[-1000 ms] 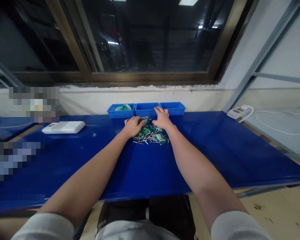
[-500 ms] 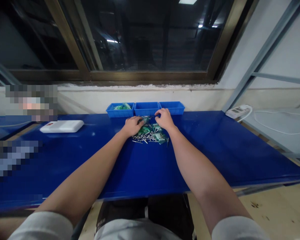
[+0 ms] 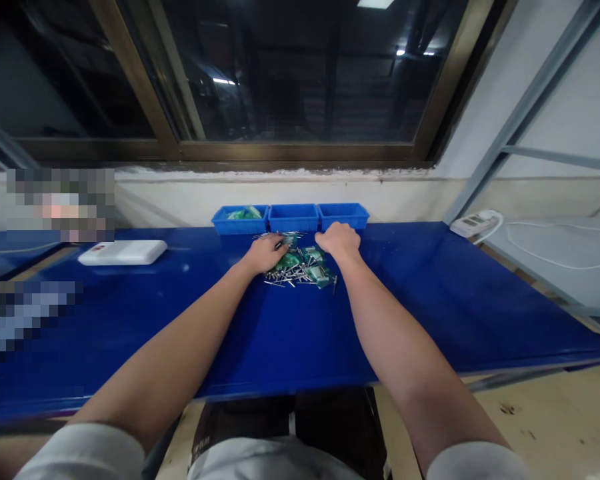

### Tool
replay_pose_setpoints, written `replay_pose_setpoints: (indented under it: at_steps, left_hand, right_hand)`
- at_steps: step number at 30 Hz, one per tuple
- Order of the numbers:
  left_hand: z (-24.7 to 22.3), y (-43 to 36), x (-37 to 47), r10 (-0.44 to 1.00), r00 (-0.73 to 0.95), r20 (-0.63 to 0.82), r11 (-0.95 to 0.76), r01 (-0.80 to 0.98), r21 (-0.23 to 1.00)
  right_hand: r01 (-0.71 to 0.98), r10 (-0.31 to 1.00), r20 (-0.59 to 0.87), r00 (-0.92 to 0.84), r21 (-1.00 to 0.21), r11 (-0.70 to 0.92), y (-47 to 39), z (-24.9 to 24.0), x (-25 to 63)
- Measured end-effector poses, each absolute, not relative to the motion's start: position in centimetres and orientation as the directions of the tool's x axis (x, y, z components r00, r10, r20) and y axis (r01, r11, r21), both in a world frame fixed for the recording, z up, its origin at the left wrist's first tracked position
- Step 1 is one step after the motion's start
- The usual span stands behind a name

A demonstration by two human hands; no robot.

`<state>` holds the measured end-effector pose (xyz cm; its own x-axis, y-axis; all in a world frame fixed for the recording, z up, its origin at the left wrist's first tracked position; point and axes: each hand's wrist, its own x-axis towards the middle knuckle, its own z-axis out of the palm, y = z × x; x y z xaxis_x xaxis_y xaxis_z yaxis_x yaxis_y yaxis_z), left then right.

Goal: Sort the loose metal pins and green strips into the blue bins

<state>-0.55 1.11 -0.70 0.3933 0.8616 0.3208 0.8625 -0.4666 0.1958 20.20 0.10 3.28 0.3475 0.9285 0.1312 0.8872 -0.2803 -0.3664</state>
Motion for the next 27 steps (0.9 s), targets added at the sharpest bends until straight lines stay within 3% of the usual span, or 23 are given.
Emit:
replay_pose_setpoints:
  at_steps: [8, 12, 23, 27]
  left_hand:
    - [-0.8, 1.0, -0.6, 0.865, 0.384, 0.325, -0.464, 0.858, 0.221]
    - [-0.9, 1.1, -0.7, 0.865, 0.379, 0.329, -0.465, 0.853, 0.239]
    - [-0.7, 0.9, -0.6, 0.87, 0.361, 0.335, -0.453, 0.854, 0.255]
    - [-0.2, 0.5, -0.6, 0.857, 0.354, 0.375, -0.467, 0.841, 0.273]
  right_hand:
    - [0.923, 0.97, 0.034, 0.24, -0.319, -0.217, 0.0, 3.1, 19.3]
    - [0.943, 0.992, 0.029, 0.127, -0.313, -0.111, 0.3, 2.3, 19.1]
    - [0.922, 0.993, 0.093, -0.078, -0.373, 0.108, 1.1, 1.2, 19.5]
    - [0.876, 0.972, 0.224, -0.072, -0.452, 0.169, 1.2, 0.7, 19.6]
